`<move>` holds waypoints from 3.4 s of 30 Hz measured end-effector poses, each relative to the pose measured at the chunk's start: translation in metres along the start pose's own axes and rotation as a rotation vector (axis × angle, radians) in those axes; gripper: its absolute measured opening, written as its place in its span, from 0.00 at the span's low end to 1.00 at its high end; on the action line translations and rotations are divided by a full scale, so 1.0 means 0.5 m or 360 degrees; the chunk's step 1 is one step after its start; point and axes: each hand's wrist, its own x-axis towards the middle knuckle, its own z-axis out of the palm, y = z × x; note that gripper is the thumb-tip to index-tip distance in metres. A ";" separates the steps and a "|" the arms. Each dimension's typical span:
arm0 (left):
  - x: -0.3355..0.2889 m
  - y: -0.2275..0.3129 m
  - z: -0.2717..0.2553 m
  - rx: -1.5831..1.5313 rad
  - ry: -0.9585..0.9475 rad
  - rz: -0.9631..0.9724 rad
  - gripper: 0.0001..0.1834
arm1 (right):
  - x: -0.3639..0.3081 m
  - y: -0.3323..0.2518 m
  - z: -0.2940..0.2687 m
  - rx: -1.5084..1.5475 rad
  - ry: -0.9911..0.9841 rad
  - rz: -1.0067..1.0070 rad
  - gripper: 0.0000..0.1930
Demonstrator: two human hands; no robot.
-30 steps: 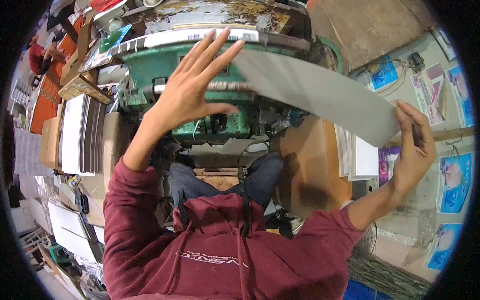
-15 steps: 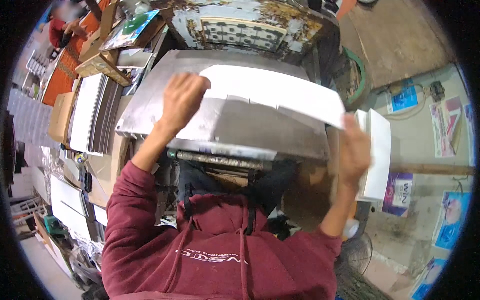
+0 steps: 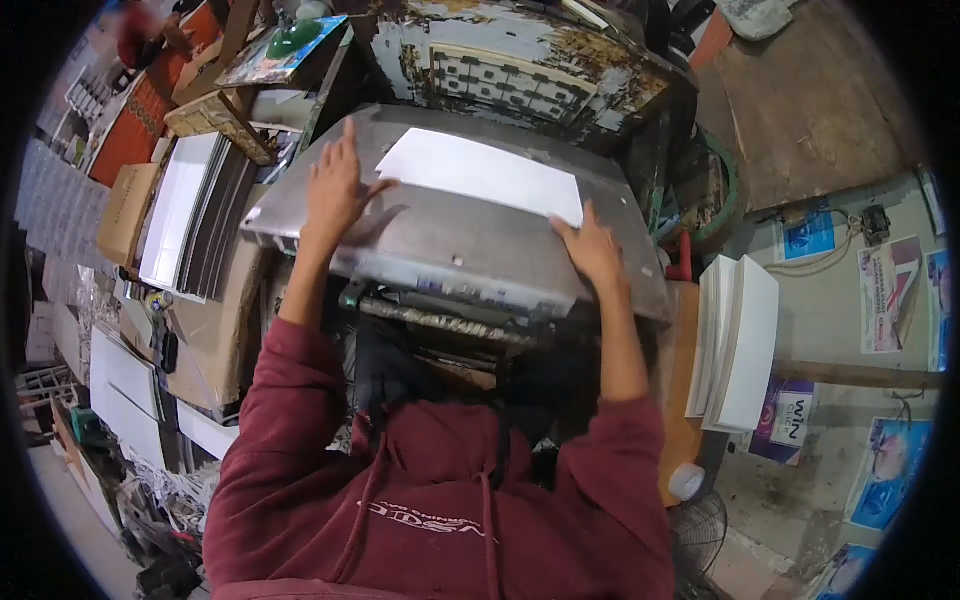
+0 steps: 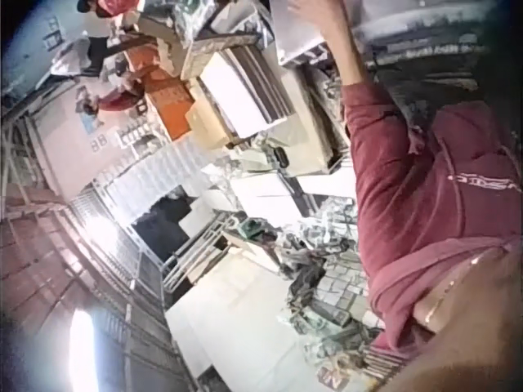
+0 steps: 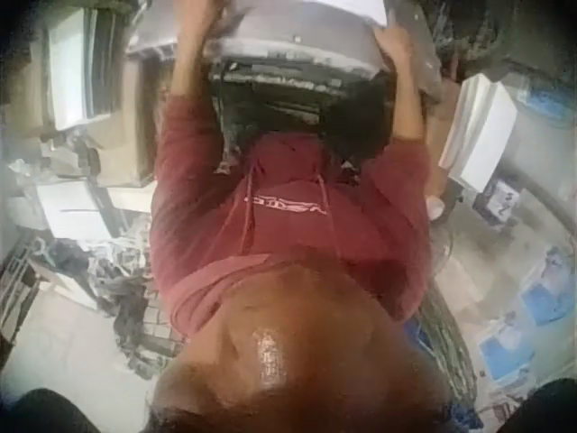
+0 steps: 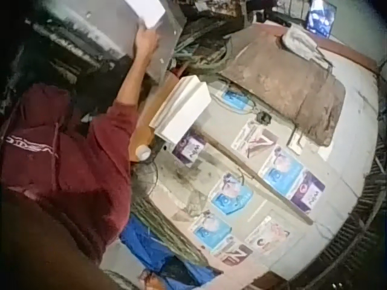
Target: Operating a platen printing press by feeding and removing paper sheets during the printing cycle.
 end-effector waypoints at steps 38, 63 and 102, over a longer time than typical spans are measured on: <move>-0.146 0.065 -0.292 -0.1010 -0.0992 0.0178 0.13 | -0.290 -0.008 -0.296 0.1095 0.0397 -0.0784 0.13; -0.057 0.011 -0.041 -0.0027 0.0214 0.1476 0.18 | -0.244 0.136 -0.073 -0.0356 0.1269 -0.1270 0.16; -0.275 -0.022 -0.063 -0.0350 -0.0117 0.0291 0.26 | -0.404 0.444 -0.125 -0.0001 0.1740 0.0717 0.23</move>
